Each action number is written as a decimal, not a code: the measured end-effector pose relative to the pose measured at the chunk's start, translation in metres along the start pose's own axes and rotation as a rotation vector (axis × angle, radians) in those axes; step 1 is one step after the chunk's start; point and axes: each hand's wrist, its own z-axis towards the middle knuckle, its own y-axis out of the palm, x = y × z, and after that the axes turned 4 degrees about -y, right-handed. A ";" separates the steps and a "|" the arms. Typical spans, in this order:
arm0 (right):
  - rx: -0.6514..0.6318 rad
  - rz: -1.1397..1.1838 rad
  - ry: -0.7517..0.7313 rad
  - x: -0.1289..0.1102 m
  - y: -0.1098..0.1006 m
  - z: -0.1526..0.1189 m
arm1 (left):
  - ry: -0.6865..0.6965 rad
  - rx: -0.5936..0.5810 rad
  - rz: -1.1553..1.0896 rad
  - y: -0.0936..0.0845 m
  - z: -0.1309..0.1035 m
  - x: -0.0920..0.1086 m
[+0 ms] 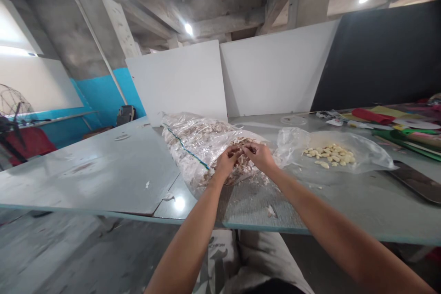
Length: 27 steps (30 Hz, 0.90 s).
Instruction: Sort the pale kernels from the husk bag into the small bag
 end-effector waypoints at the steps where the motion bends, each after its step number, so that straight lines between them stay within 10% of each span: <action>1: 0.002 -0.002 -0.005 0.001 0.000 0.000 | 0.009 0.014 0.025 0.000 0.000 0.000; 10: 0.012 0.047 0.073 0.007 0.002 0.001 | 0.198 0.034 0.105 0.000 0.001 -0.001; 27: -0.029 0.167 0.106 0.006 0.005 -0.001 | 0.050 -0.016 0.021 0.001 -0.004 0.006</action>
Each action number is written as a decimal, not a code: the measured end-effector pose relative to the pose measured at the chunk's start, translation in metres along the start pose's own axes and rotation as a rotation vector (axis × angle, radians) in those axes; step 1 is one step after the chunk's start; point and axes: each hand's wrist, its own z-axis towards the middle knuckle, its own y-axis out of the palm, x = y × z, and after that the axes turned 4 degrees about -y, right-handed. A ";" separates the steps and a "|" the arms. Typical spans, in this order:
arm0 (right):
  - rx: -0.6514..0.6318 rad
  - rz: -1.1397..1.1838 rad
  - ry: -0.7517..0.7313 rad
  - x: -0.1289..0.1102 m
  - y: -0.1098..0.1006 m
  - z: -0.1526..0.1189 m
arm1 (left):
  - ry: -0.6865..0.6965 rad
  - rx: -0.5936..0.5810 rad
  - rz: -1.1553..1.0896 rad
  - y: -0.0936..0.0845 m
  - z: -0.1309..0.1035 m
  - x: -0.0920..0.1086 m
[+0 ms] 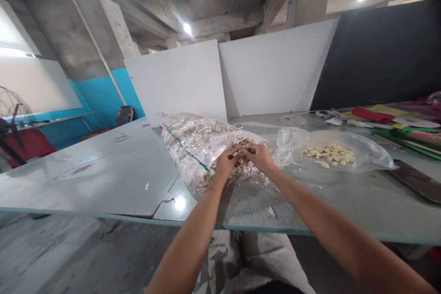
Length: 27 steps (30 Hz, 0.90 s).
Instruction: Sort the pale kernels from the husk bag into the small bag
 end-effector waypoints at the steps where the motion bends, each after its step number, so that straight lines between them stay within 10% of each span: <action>1: -0.010 0.010 -0.003 0.000 0.000 0.000 | 0.011 0.005 0.020 -0.001 0.000 -0.001; 27: 0.035 -0.172 -0.075 -0.010 0.003 -0.002 | -0.029 0.046 0.092 -0.001 0.004 -0.010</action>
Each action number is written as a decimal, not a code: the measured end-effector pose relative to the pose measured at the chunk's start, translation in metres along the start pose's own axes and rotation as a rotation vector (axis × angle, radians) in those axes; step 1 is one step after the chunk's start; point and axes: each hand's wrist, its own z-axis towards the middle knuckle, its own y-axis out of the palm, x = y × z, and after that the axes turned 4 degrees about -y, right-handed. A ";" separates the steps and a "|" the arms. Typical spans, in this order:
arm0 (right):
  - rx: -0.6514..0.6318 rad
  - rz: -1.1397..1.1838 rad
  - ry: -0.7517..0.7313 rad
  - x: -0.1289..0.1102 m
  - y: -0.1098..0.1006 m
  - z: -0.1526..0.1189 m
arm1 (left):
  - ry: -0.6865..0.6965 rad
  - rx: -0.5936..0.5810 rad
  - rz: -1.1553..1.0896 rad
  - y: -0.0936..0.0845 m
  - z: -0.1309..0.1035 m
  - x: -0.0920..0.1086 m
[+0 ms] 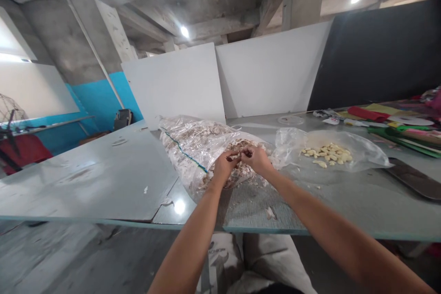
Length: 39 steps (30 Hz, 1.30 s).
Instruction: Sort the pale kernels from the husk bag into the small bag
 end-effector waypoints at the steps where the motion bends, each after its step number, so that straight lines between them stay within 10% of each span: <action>1: -0.003 -0.002 -0.003 -0.001 -0.001 0.000 | -0.004 -0.006 -0.029 0.001 0.000 0.000; 21: 0.083 -0.071 -0.035 0.003 -0.005 0.000 | -0.188 -0.080 -0.460 0.000 0.002 0.008; 39: 0.036 0.009 -0.061 0.005 -0.006 0.001 | -0.143 -0.103 -0.376 0.000 0.002 0.004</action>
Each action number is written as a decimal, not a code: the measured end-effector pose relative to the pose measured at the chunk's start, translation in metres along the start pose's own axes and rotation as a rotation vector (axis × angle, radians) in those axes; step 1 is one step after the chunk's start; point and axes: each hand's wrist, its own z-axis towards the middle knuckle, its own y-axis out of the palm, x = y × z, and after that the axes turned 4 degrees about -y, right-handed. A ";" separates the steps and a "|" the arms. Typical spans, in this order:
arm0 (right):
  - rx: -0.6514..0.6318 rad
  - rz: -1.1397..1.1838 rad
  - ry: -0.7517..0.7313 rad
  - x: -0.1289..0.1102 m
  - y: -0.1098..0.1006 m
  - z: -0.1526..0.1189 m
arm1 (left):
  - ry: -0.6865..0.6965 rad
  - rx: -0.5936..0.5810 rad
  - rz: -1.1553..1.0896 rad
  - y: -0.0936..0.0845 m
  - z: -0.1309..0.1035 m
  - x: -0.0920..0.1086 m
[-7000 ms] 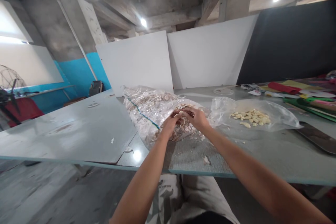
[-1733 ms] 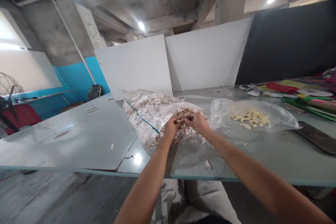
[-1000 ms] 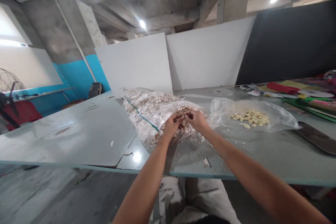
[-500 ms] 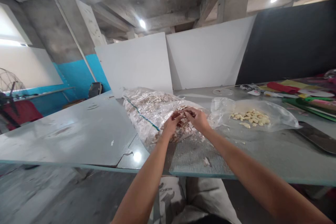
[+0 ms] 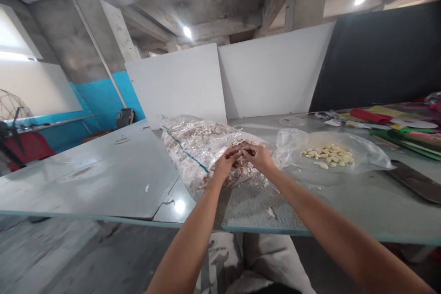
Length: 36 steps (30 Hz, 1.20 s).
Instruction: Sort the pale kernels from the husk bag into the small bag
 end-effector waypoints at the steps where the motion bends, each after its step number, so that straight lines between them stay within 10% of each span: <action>1: 0.002 -0.007 -0.003 0.000 0.000 0.000 | 0.005 -0.010 0.004 0.000 0.001 -0.001; 17: -0.084 -0.146 0.015 0.007 0.002 0.002 | 0.158 0.074 0.363 -0.003 0.001 -0.008; 36: -0.029 -0.150 0.070 0.006 0.005 0.000 | 0.121 -0.056 0.149 0.005 -0.004 -0.001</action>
